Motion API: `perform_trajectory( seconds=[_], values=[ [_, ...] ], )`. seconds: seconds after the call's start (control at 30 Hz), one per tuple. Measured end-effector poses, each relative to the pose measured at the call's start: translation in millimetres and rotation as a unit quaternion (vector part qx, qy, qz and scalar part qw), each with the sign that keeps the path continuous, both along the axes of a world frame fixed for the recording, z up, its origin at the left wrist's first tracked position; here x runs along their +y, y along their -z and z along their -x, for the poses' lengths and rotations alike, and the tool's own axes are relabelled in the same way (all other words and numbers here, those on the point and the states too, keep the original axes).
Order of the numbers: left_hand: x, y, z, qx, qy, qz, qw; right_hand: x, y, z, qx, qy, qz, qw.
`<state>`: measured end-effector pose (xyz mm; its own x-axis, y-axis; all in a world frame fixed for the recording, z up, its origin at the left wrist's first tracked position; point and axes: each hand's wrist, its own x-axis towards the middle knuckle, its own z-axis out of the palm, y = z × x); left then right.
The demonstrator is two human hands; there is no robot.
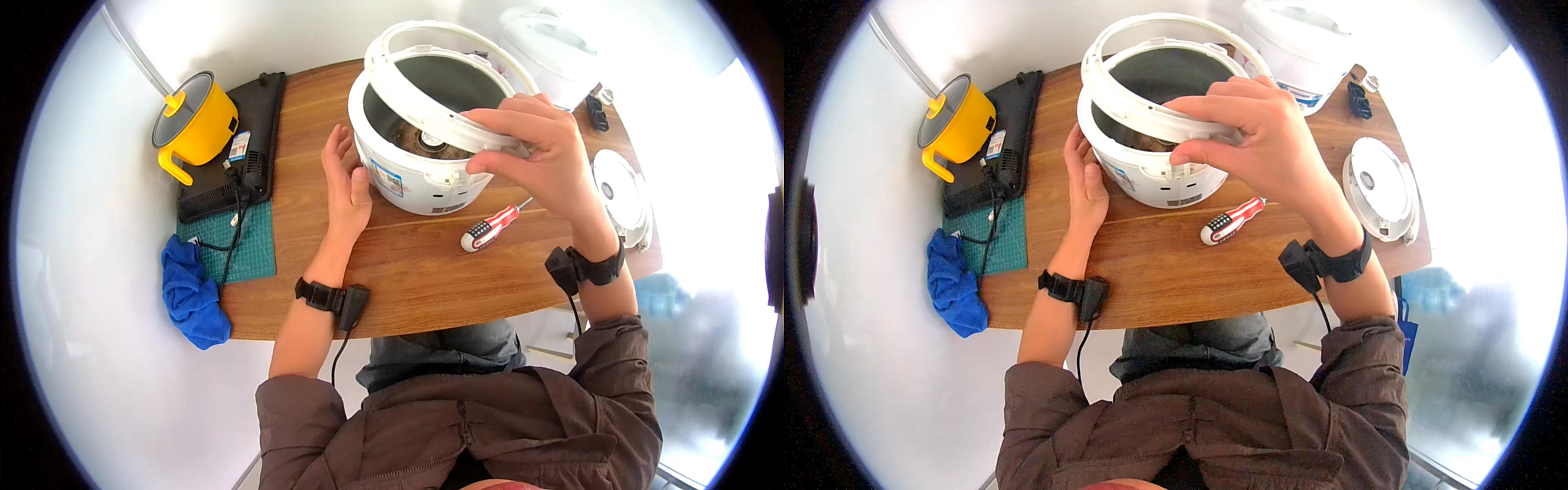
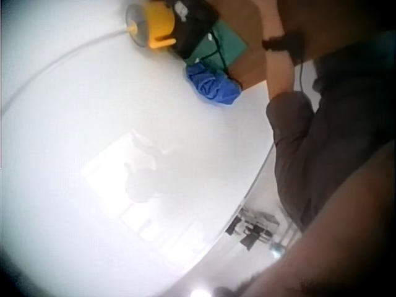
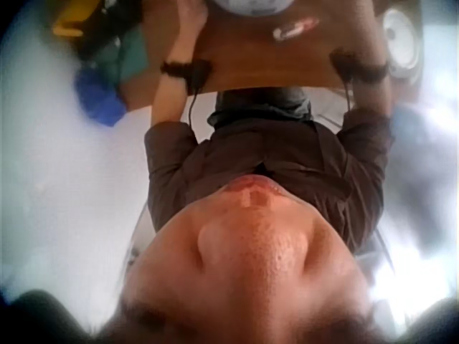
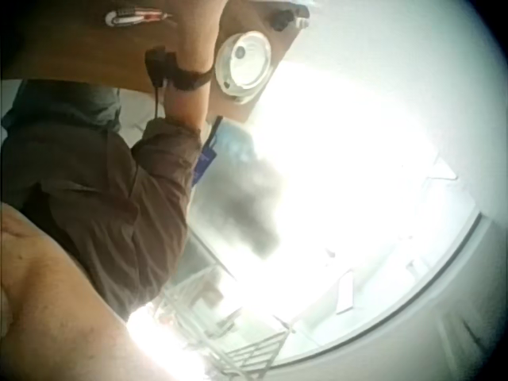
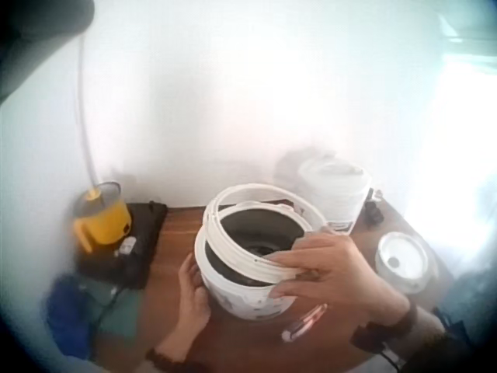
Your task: The person assembles a white rice cooker by securing internal components with a screwdriver, attaching the base cover, and fitting the lid. They manipulate the cooker's body and parts on a wooden table.
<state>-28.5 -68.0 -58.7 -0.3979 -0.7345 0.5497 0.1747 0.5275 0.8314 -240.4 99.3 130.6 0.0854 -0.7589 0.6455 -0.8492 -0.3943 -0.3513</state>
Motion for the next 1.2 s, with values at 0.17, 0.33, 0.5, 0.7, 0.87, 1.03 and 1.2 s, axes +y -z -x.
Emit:
perform_trajectory(
  seconds=[0.17,0.33,0.5,0.7,0.87,1.03,1.2],
  values=[
    [3,-2,0,-0.002,-0.018,0.015,1.000,-12,-4,-12,-0.034,-0.039,-0.072,0.996],
    [0,1,1,-0.014,-0.034,0.037,0.999,-24,6,-8,-0.061,-0.053,-0.100,0.992],
    [0,2,2,-0.009,-0.033,0.013,0.999,-28,5,3,-0.080,-0.076,-0.145,0.983],
    [-8,10,1,-0.010,-0.030,0.020,0.999,-19,-16,14,-0.001,-0.100,-0.255,0.962],
    [-4,8,0,-0.036,-0.048,0.040,0.997,-21,-12,23,0.010,-0.124,-0.222,0.967],
    [-4,8,0,-0.033,-0.050,0.045,0.997,-23,-22,15,-0.105,-0.087,-0.212,0.968],
    [-10,13,1,-0.016,-0.026,0.033,0.999,-21,-23,-9,-0.130,-0.077,-0.182,0.972]
  ],
)
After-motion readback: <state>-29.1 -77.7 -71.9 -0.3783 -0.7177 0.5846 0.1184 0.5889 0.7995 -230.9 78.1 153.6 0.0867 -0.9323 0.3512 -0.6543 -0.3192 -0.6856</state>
